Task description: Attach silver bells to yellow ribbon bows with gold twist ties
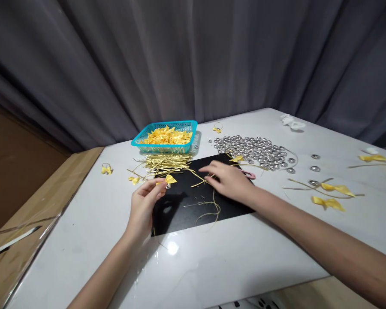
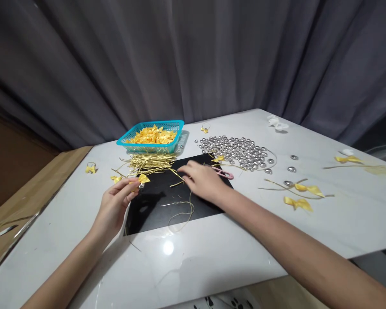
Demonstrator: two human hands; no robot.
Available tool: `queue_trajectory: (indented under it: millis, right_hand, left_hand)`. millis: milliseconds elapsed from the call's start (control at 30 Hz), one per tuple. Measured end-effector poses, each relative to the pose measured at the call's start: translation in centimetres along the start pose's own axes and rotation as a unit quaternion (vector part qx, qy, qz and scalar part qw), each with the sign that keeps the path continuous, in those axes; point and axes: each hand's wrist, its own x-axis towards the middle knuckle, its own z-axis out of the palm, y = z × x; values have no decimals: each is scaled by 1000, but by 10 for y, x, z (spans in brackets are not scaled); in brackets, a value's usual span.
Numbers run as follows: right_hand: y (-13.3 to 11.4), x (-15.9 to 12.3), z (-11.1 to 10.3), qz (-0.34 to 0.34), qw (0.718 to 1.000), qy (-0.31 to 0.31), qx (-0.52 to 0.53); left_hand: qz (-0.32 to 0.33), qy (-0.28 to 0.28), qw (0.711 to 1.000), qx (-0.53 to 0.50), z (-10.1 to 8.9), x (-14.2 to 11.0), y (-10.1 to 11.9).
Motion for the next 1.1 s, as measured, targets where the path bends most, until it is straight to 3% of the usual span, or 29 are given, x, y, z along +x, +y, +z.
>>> queue_trajectory:
  millis: [67,167,233,367,467,533,767,1100]
  right_hand:
    - [16,5,-13,35,998,9,-54]
    - [32,8,-32,48,994,-45,-85]
    - [37,8,-44,64,990,-79,-101]
    - [43,6,-56,131,977,-85,-146]
    - [45,4,-54,189,957,-134,-174]
    - [45,2,-48,189,955,-145,-179]
    - [35,-1,-37,188,956,-130,-185]
    - [29,-6,-30,211,974,-81,-17]
  left_hand:
    - [-9,5,1000,-5,-1,0,1]
    - [-19,-8,1000,3,-1,-1,3]
    - [-28,-21,999,21,0,-2,2]
    - [-35,-36,997,56,1,0,-5]
    - [-21,-36,997,66,4,9,-13]
    - [-1,-34,996,81,5,15,-18]
    - [25,-30,996,78,14,24,-22]
    - [49,-30,997,45,32,37,-31]
